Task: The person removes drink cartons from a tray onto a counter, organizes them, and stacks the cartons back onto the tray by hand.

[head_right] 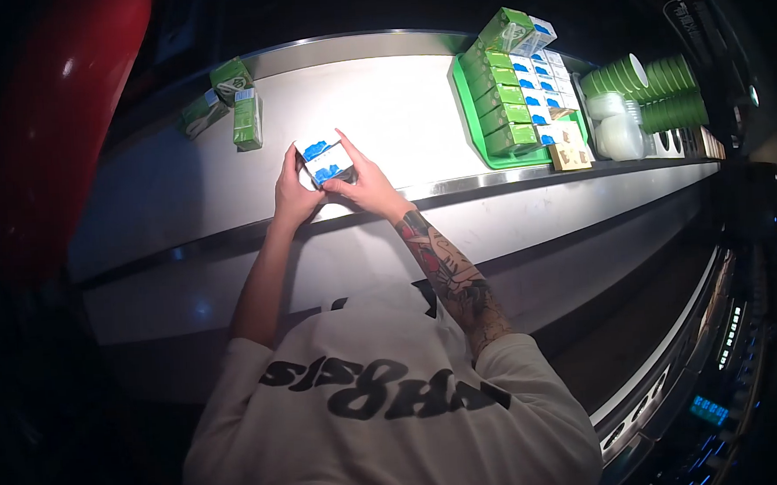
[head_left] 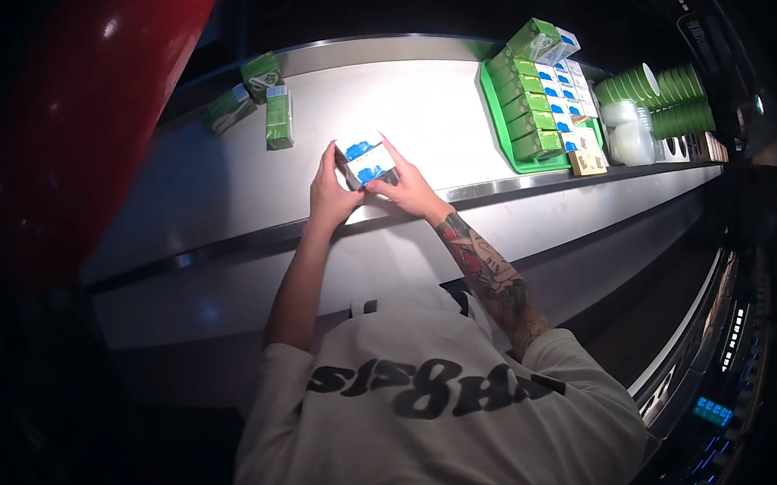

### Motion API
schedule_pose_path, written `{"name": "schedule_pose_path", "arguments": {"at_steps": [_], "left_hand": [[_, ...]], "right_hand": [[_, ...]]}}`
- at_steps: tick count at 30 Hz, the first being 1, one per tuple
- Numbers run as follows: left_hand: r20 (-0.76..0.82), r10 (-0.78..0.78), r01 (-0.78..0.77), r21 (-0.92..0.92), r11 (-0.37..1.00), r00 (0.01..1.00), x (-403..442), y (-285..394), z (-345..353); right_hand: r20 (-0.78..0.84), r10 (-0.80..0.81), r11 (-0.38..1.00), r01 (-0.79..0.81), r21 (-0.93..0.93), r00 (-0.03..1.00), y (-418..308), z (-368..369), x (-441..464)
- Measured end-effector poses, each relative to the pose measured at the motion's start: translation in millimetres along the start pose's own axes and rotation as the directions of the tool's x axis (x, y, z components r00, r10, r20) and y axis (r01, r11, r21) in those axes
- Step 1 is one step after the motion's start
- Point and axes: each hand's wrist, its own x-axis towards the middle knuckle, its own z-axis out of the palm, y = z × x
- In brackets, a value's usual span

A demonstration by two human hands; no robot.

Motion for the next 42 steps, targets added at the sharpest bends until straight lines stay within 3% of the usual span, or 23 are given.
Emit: {"name": "schedule_pose_path", "arguments": {"at_steps": [3, 7, 13, 17, 19, 20, 22, 23, 24, 27, 30, 35, 39, 42], "left_hand": [[-0.064, -0.001, 0.003, 0.027, 1.000, 0.998, 0, 4, 5], [-0.024, 0.038, -0.036, 0.053, 0.998, 0.999, -6, 31, 19], [-0.021, 0.081, -0.081, -0.004, 0.997, 0.996, 11, 105, 80], [0.056, 0.147, -0.140, -0.110, 0.984, 0.988, 51, 154, 141], [0.085, 0.185, -0.179, -0.078, 0.981, 0.979, 79, 174, 177], [0.067, 0.193, -0.191, -0.030, 0.981, 0.979, 92, 198, 197], [0.159, 0.155, -0.140, -0.103, 0.985, 0.975, 123, 225, 238], [0.172, 0.203, -0.177, -0.155, 0.972, 0.964, 138, 233, 258], [0.163, 0.191, -0.175, -0.108, 0.979, 0.968, 153, 237, 279], [0.167, 0.223, -0.204, -0.125, 0.971, 0.960, 190, 245, 323], [0.126, 0.226, -0.209, -0.136, 0.969, 0.966, 205, 249, 347], [0.053, 0.257, -0.258, 0.010, 0.966, 0.965, 215, 243, 360], [0.031, 0.178, -0.178, 0.005, 0.984, 0.984, 211, 244, 362], [0.050, 0.252, -0.256, 0.087, 0.963, 0.966, 212, 234, 359]], "right_hand": [[0.033, 0.026, 1.000, -0.026, -0.018, 0.999, -3, -9, 1], [0.000, 0.001, 1.000, -0.001, -0.004, 1.000, -7, -37, -14], [0.023, -0.041, 0.996, 0.040, 0.075, 0.999, -27, -130, -38], [-0.143, -0.057, 0.995, 0.069, 0.074, 0.988, -27, -204, -49], [-0.219, -0.069, 0.975, 0.112, 0.191, 0.973, -8, -248, -47], [-0.243, -0.046, 0.965, 0.106, 0.240, 0.969, -4, -272, -46], [-0.281, -0.023, 0.945, 0.112, 0.308, 0.959, 12, -321, -40], [-0.322, -0.083, 0.940, 0.181, 0.289, 0.943, 15, -344, -35], [-0.321, -0.027, 0.955, 0.120, 0.272, 0.947, 12, -366, -33], [-0.339, -0.033, 0.933, 0.151, 0.328, 0.940, 40, -409, -14], [-0.363, -0.061, 0.902, 0.207, 0.379, 0.930, 61, -428, 2], [-0.338, -0.018, 0.870, 0.182, 0.459, 0.941, 81, -436, 15], [-0.297, -0.024, 0.885, 0.159, 0.438, 0.955, 97, -435, 23], [-0.337, 0.011, 0.896, 0.140, 0.420, 0.942, 99, -429, 23]]}}
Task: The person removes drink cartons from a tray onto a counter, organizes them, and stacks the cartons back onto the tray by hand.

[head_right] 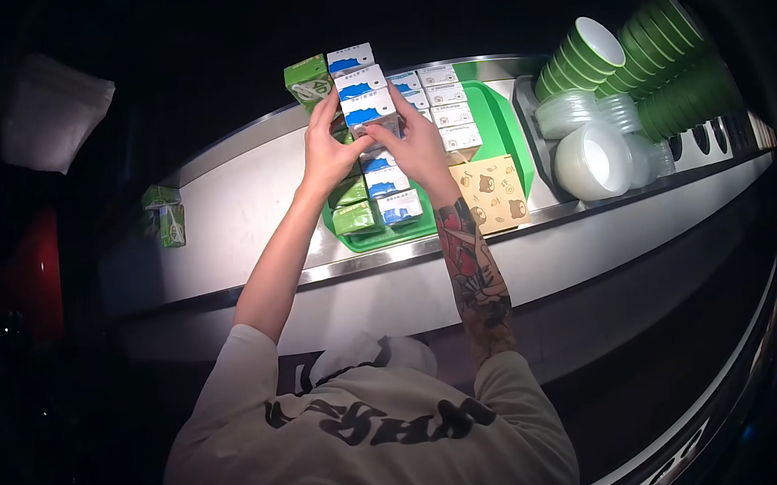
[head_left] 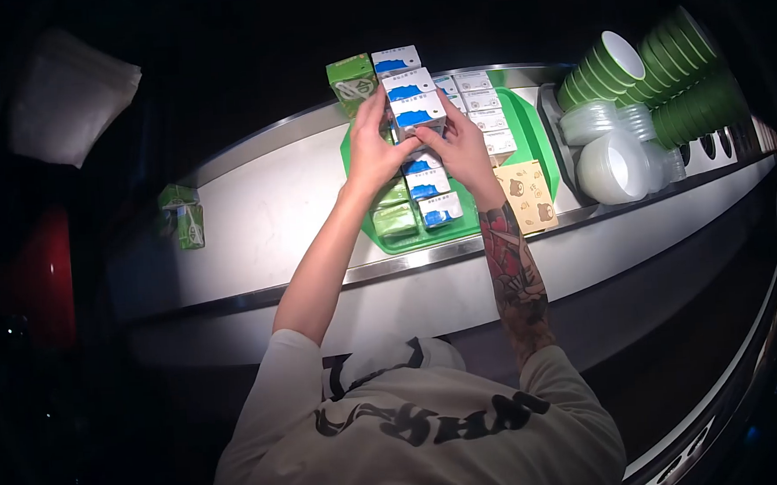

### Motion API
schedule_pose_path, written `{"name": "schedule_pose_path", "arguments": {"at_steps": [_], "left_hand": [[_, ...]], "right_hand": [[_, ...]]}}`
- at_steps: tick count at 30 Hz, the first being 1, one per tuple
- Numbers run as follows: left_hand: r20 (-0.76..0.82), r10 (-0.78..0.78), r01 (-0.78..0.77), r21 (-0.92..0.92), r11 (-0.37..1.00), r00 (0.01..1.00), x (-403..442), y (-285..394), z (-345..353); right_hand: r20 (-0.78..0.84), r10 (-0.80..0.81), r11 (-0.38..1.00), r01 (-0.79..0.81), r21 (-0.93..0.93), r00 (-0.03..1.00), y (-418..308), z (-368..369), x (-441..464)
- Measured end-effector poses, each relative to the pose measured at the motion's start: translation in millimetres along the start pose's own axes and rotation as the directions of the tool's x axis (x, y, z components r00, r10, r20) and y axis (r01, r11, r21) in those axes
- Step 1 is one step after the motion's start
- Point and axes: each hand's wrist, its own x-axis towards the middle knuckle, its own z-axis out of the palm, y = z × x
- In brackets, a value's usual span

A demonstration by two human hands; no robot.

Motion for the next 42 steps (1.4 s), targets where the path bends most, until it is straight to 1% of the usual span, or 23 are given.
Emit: {"name": "schedule_pose_path", "arguments": {"at_steps": [1, 4, 8, 10, 12, 14, 16, 18, 19, 20, 22, 24, 26, 27, 28, 30, 31, 33, 35, 36, 37, 40, 42], "left_hand": [[0.006, 0.008, -0.008, 0.002, 1.000, 1.000, 0, -3, 0], [0.008, -0.079, 0.080, -0.125, 0.989, 0.997, 0, 3, 1], [-0.073, -0.041, 0.036, -0.066, 0.997, 0.996, -6, 0, 2], [-0.039, -0.083, 0.078, -0.124, 0.989, 0.996, -7, -4, 1], [-0.013, -0.028, 0.028, -0.043, 0.999, 1.000, -4, -8, -3], [0.021, -0.037, 0.037, 0.017, 0.999, 0.999, -6, -8, -7], [0.024, -0.033, 0.033, -0.011, 0.999, 0.999, -11, 3, -19], [0.068, -0.053, 0.052, 0.013, 0.999, 0.996, -22, 13, -40], [0.049, -0.039, 0.040, -0.016, 0.999, 0.998, -32, 10, -49], [-0.006, 0.006, -0.007, -0.127, 0.992, 1.000, -44, 5, -60], [-0.105, 0.009, -0.029, -0.192, 0.981, 0.994, -70, -18, -90], [-0.246, -0.045, 0.029, -0.067, 0.997, 0.968, -101, -47, -137], [-0.431, -0.099, 0.138, 0.060, 0.989, 0.897, -130, -89, -185], [-0.485, -0.111, 0.204, 0.143, 0.969, 0.868, -142, -109, -214], [-0.536, -0.106, 0.262, 0.223, 0.939, 0.837, -155, -127, -242], [-0.611, 0.024, 0.374, 0.515, 0.772, 0.791, -173, -154, -299], [-0.652, 0.026, 0.449, 0.549, 0.705, 0.758, -178, -164, -322], [-0.726, 0.045, 0.590, 0.592, 0.549, 0.686, -190, -182, -360], [-0.710, -0.232, 0.637, 0.376, 0.673, 0.664, -210, -216, -376], [-0.674, -0.361, 0.660, 0.252, 0.708, 0.645, -215, -233, -382], [-0.620, -0.497, 0.700, 0.122, 0.703, 0.607, -219, -239, -386], [-0.525, -0.592, 0.657, -0.080, 0.750, 0.612, -222, -239, -393], [-0.532, -0.568, 0.609, -0.117, 0.784, 0.628, -224, -237, -403]], "right_hand": [[-0.011, 0.035, 0.997, -0.035, -0.065, 0.999, -2, 0, -1], [-0.023, -0.041, 0.997, 0.039, -0.063, 0.999, -3, 6, 1], [-0.007, -0.024, 1.000, 0.024, 0.007, 1.000, -1, 14, 1], [0.001, 0.025, 0.999, -0.025, 0.024, 1.000, -7, 15, -1], [-0.009, 0.035, 0.999, -0.035, 0.017, 0.999, -4, 15, -2], [-0.033, 0.049, 0.999, -0.048, 0.021, 0.998, -7, 19, -6], [-0.042, 0.025, 0.999, -0.024, 0.023, 0.999, -6, 21, -6], [-0.062, 0.034, 0.993, -0.041, -0.107, 0.997, -12, 24, -10], [-0.130, -0.049, 0.975, 0.019, -0.224, 0.990, -6, 20, -14], [-0.191, -0.146, 0.936, 0.073, -0.344, 0.971, -2, 22, -19], [-0.417, -0.252, 0.912, 0.069, -0.405, 0.874, -16, 46, -37], [-0.649, -0.333, 0.923, 0.097, -0.372, 0.684, -37, 83, -58], [-0.687, -0.440, 0.894, 0.207, -0.398, 0.579, -31, 135, -78], [-0.628, -0.402, 0.912, 0.235, -0.336, 0.666, -21, 168, -85], [-0.526, -0.279, 0.959, 0.210, -0.190, 0.803, -9, 206, -93], [-0.208, -0.075, 0.976, 0.030, -0.214, 0.975, 15, 274, -89], [-0.121, 0.019, 0.985, -0.039, -0.166, 0.992, 36, 304, -86], [0.009, 0.084, 0.966, -0.079, -0.246, 0.996, 76, 360, -74], [0.135, 0.168, 0.945, -0.120, -0.303, 0.976, 89, 419, -50], [0.219, 0.047, 0.921, 0.042, -0.388, 0.975, 92, 445, -35], [0.300, -0.005, 0.874, 0.151, -0.463, 0.954, 95, 469, -20], [0.373, -0.130, 0.763, 0.332, -0.554, 0.919, 112, 517, 24], [0.432, -0.175, 0.709, 0.418, -0.568, 0.885, 128, 533, 50]]}}
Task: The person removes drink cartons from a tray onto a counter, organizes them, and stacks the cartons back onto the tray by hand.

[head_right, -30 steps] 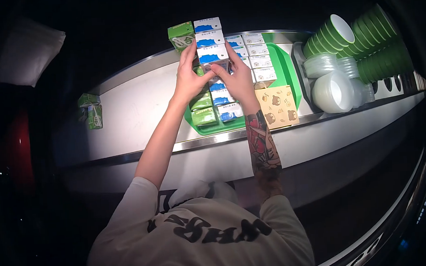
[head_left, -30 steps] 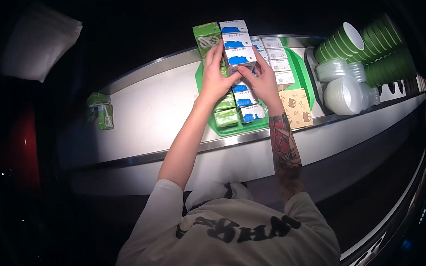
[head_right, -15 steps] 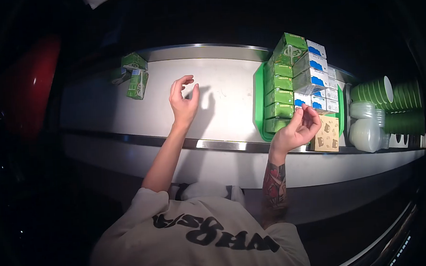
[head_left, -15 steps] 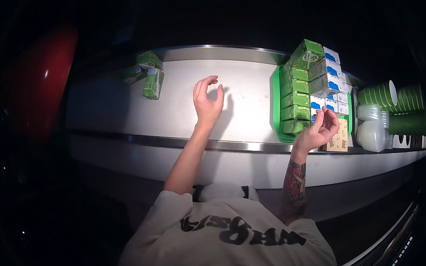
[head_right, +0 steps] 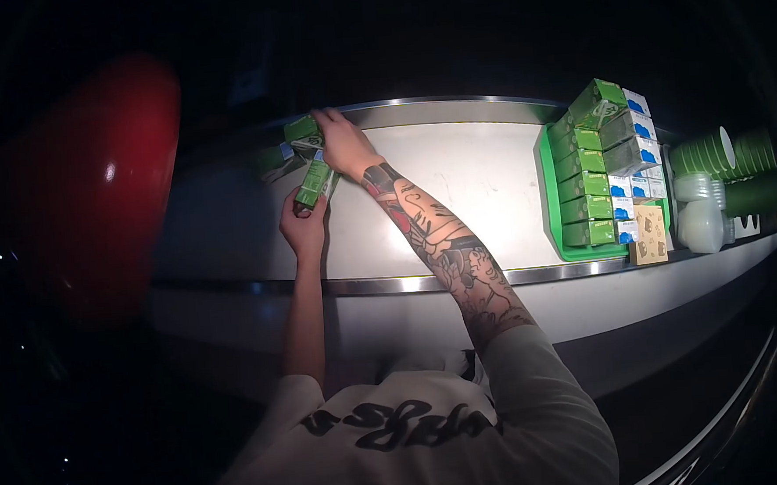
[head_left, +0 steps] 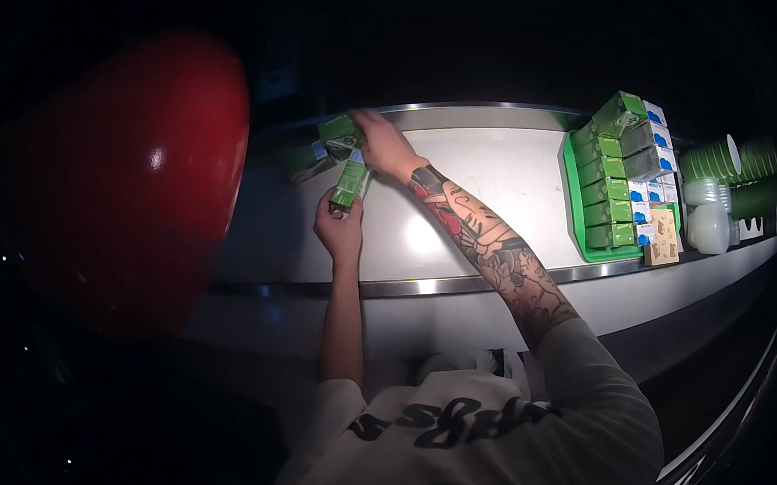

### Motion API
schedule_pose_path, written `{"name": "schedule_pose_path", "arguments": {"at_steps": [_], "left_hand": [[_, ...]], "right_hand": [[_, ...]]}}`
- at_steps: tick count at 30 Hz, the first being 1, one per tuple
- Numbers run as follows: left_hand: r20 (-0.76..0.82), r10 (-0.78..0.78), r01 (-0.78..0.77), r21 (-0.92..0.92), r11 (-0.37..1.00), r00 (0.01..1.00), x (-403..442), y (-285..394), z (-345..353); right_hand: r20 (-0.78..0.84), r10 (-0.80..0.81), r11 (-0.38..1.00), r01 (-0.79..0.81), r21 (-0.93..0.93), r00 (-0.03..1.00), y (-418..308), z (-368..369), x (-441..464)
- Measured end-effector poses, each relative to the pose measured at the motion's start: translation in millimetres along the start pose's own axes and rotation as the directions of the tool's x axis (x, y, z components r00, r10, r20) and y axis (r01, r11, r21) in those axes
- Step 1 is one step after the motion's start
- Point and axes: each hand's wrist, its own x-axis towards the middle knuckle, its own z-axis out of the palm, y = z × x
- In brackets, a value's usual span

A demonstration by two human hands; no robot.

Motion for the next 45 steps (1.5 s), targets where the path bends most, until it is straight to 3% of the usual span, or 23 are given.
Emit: {"name": "schedule_pose_path", "arguments": {"at_steps": [1, 4, 8, 10, 13, 16, 20, 21, 24, 26, 29, 30, 32, 33, 34, 36, 38, 41, 45], "left_hand": [[-0.002, 0.007, -0.007, -0.027, 1.000, 1.000, 1, -1, -8], [-0.104, 0.241, -0.254, -0.145, 0.956, 0.965, 6, -3, -22], [0.090, 0.209, -0.171, -0.317, 0.933, 0.974, 11, 22, -28], [0.212, 0.177, -0.072, -0.424, 0.903, 0.961, 8, 20, -24], [0.431, 0.191, -0.075, -0.271, 0.960, 0.882, -12, 47, -14], [0.431, 0.366, -0.247, -0.308, 0.919, 0.825, -42, 54, 14], [0.441, 0.369, -0.391, -0.043, 0.919, 0.818, -87, 81, 48], [0.512, 0.321, -0.378, 0.008, 0.926, 0.797, -90, 69, 60], [0.718, 0.048, -0.010, -0.056, 0.998, 0.694, -105, 73, 84], [0.750, 0.123, -0.033, -0.134, 0.990, 0.650, -118, 78, 102], [0.709, 0.242, -0.096, -0.240, 0.966, 0.663, -145, 76, 129], [0.701, 0.209, -0.054, -0.237, 0.970, 0.682, -152, 77, 133], [0.684, 0.159, 0.020, -0.246, 0.969, 0.712, -163, 83, 140], [0.722, 0.078, 0.024, -0.130, 0.991, 0.688, -166, 100, 138], [0.680, 0.197, -0.226, -0.047, 0.973, 0.706, -164, 86, 143], [0.668, 0.214, -0.310, 0.027, 0.950, 0.713, -172, 90, 155], [0.645, 0.255, -0.370, 0.047, 0.928, 0.721, -179, 98, 161], [0.642, 0.230, -0.413, 0.148, 0.899, 0.731, -196, 145, 170], [0.571, 0.420, -0.421, -0.139, 0.896, 0.705, -190, 207, 205]], "right_hand": [[0.017, -0.035, 0.999, 0.035, -0.028, 0.999, 4, 9, 2], [0.138, 0.071, 0.996, -0.063, -0.061, 0.988, -15, -3, 7], [0.024, -0.086, 0.978, 0.089, -0.186, 0.996, -9, -2, -5], [0.136, 0.014, 0.999, -0.020, 0.041, 0.991, -10, -20, -28], [0.240, 0.184, 0.937, -0.244, 0.251, 0.953, 0, -59, -74], [0.204, 0.292, 0.833, -0.353, 0.425, 0.934, 17, -93, -130], [0.109, 0.473, 0.749, -0.464, 0.473, 0.874, 18, -136, -184], [0.133, 0.491, 0.710, -0.484, 0.511, 0.861, 20, -146, -193], [0.077, 0.452, 0.731, -0.418, 0.539, 0.889, 41, -156, -218], [0.027, 0.364, 0.730, -0.303, 0.613, 0.931, 54, -156, -232], [0.221, 0.387, 0.631, -0.432, 0.644, 0.895, 72, -171, -251], [0.301, 0.391, 0.579, -0.487, 0.654, 0.870, 64, -185, -255], [0.361, 0.310, 0.685, -0.470, 0.557, 0.880, 52, -216, -263], [0.390, 0.268, 0.735, -0.448, 0.509, 0.881, 45, -232, -267], [0.390, 0.191, 0.792, -0.376, 0.480, 0.901, 49, -235, -272], [0.314, 0.220, 0.883, -0.326, 0.338, 0.923, 49, -235, -272], [0.298, 0.304, 0.893, -0.379, 0.243, 0.905, 51, -243, -271], [0.189, 0.310, 0.901, -0.352, 0.254, 0.932, 39, -278, -279], [-0.207, 0.158, 0.958, -0.099, 0.270, 0.966, 34, -331, -264]]}}
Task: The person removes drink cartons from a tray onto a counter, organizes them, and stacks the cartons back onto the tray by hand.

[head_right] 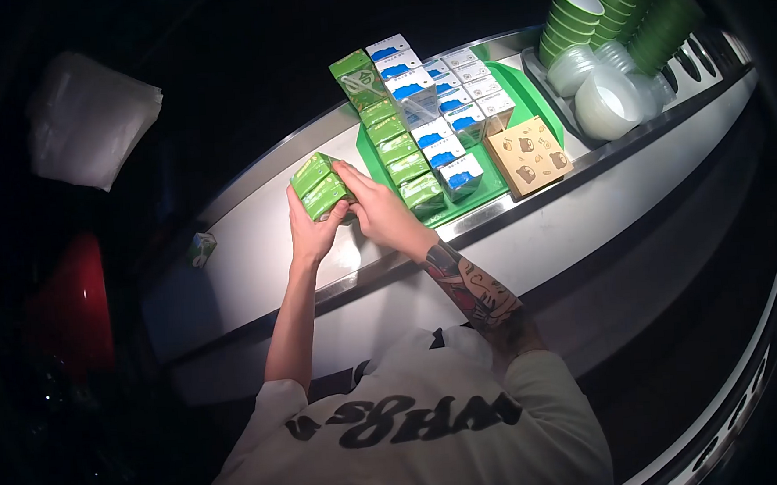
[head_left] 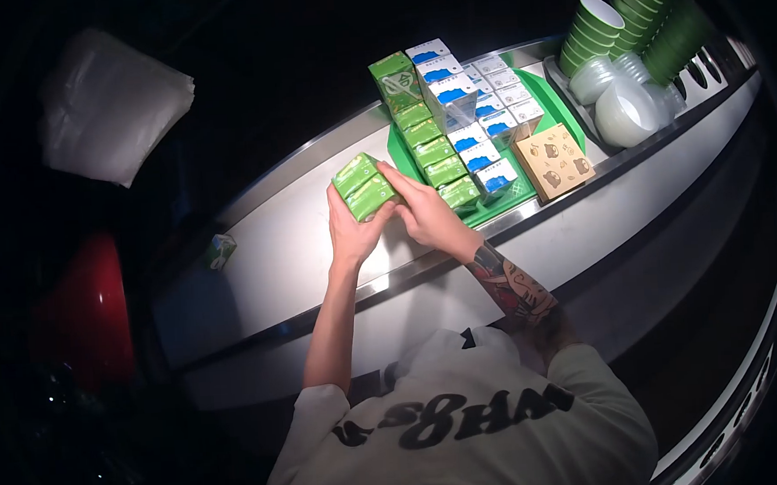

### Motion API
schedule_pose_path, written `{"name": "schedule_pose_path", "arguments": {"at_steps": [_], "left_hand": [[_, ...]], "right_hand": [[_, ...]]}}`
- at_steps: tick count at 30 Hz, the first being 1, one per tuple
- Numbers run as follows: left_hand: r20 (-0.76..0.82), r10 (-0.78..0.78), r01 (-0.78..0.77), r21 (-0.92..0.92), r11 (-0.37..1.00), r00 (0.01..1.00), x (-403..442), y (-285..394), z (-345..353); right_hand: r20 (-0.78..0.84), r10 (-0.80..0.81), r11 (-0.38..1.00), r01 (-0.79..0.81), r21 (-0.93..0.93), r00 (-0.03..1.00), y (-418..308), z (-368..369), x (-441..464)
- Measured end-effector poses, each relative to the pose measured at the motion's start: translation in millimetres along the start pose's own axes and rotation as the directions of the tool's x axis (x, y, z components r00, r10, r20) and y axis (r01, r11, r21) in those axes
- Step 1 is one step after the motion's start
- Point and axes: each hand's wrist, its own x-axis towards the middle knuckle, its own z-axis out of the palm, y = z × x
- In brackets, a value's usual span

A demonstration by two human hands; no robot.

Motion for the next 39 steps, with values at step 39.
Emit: {"name": "schedule_pose_path", "arguments": {"at_steps": [39], "left_hand": [[0.124, 0.059, -0.073, 0.111, 0.991, 0.991, 104, 6, 68]], "right_hand": [[0.332, -0.250, 0.618, 0.414, -0.668, 0.909, 50, -138, 169]]}}
